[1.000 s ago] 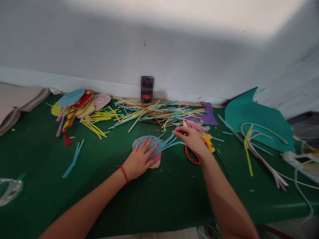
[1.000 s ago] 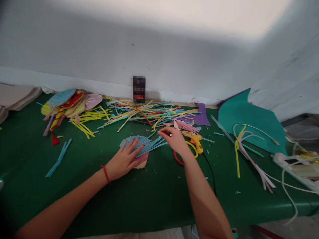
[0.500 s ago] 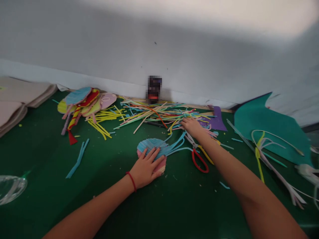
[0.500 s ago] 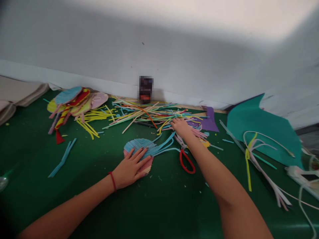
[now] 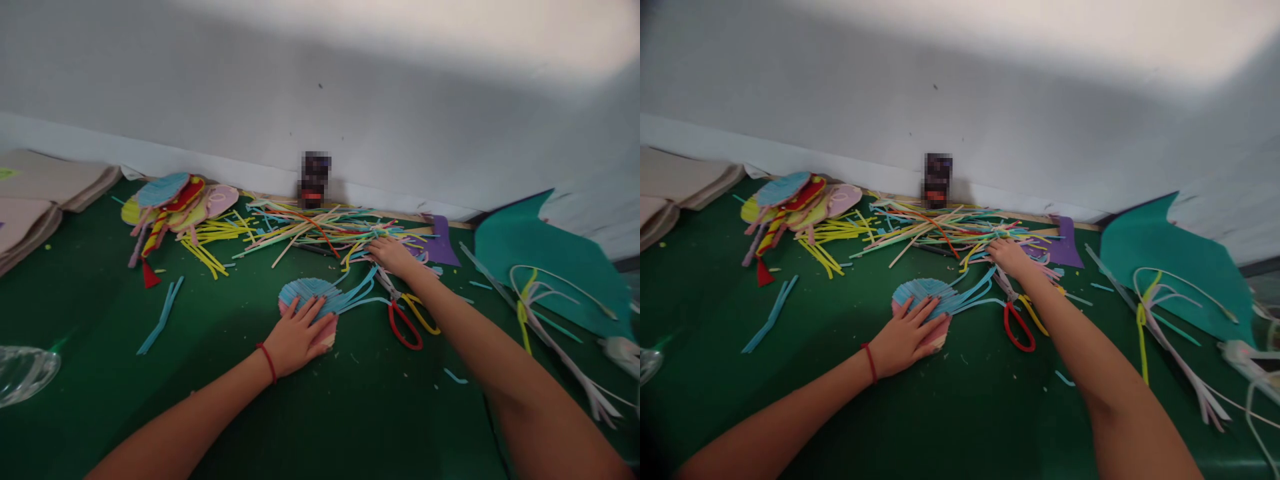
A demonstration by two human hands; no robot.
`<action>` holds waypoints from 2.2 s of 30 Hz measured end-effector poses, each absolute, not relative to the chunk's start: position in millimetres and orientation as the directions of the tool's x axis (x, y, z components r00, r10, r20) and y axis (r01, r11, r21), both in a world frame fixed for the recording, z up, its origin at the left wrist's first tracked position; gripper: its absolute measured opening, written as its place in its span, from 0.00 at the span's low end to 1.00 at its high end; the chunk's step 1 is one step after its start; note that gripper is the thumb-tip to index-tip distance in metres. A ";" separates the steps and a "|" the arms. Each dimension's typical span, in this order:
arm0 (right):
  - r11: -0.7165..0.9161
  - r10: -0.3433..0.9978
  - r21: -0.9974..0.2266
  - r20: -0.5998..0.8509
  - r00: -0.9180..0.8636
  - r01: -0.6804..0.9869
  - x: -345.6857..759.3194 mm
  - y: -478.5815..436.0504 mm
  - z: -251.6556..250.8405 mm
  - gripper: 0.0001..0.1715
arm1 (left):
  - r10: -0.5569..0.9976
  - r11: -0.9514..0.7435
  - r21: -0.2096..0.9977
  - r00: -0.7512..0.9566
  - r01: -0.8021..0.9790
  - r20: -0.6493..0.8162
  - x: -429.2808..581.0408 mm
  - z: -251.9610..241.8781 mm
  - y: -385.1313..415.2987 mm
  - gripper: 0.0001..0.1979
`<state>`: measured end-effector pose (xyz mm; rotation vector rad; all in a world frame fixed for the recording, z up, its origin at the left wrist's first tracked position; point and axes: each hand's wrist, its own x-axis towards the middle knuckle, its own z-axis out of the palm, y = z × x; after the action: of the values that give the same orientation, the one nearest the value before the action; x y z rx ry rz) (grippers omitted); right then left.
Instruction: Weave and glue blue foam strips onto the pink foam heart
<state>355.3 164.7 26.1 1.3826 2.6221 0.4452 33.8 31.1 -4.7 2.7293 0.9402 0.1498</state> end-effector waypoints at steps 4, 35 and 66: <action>0.520 0.836 0.298 0.015 -0.548 0.801 347.7 164.2 24.2 0.11 | 0.618 -0.761 0.260 0.786 0.594 0.014 34.2 -4.1 31.2 0.32; 0.218 0.809 -0.714 0.514 0.285 0.666 365.0 223.5 69.6 0.19 | 0.615 -0.777 0.250 0.782 0.578 0.103 33.3 -13.5 30.7 0.31; 0.095 0.950 -0.014 0.299 -0.086 0.995 330.0 225.0 22.9 0.14 | 0.864 -0.493 0.443 0.479 0.749 0.152 24.4 -5.2 59.8 0.20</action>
<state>330.0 225.0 22.9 2.2630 2.4829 0.3279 24.4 59.8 -5.2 2.4140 1.3639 0.5156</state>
